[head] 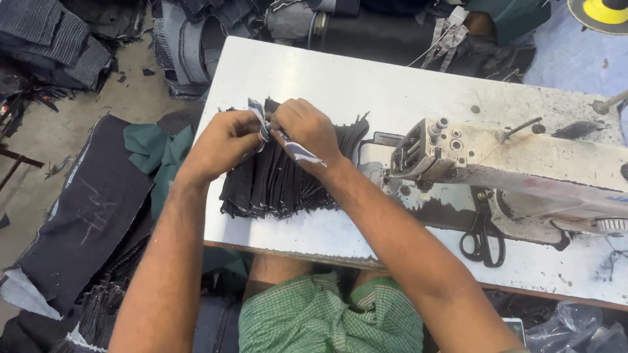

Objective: Bundling cut fabric shoe upper components together using a strip of scrap material.

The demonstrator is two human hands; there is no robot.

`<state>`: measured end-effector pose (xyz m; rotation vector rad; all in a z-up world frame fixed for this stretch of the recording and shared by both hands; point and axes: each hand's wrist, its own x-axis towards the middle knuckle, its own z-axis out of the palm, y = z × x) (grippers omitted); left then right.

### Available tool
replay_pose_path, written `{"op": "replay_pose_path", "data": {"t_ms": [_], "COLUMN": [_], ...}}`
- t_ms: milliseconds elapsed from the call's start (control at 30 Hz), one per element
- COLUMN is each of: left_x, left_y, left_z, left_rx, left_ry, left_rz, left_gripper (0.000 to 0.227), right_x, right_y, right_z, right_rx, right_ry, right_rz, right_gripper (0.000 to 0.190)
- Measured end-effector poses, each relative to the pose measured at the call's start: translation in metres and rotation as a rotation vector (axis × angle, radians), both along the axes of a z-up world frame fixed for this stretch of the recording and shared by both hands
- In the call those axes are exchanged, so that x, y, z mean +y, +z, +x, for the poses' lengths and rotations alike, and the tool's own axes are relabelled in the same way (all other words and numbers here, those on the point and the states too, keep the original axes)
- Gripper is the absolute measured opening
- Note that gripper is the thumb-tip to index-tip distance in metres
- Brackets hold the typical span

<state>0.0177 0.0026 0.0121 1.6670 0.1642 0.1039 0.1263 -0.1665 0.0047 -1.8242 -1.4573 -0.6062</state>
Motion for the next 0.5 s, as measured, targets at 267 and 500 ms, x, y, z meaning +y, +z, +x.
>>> {"op": "replay_pose_path", "data": {"t_ms": [267,500], "left_x": [-0.018,-0.006], "left_y": [0.009,0.017], "left_z": [-0.007,-0.042], "left_rx": [-0.308,-0.558], "left_ry": [0.452,0.514], "left_rz": [0.730,1.383], "left_gripper": [0.016,0.019], "right_x": [-0.014,-0.040], "right_y": [0.000,0.004], "right_z": [0.009,0.013], "right_rx": [0.252,0.354], "right_ry": [0.085,0.048], "right_rz": [-0.035,-0.109], "right_gripper": [0.021,0.044]}}
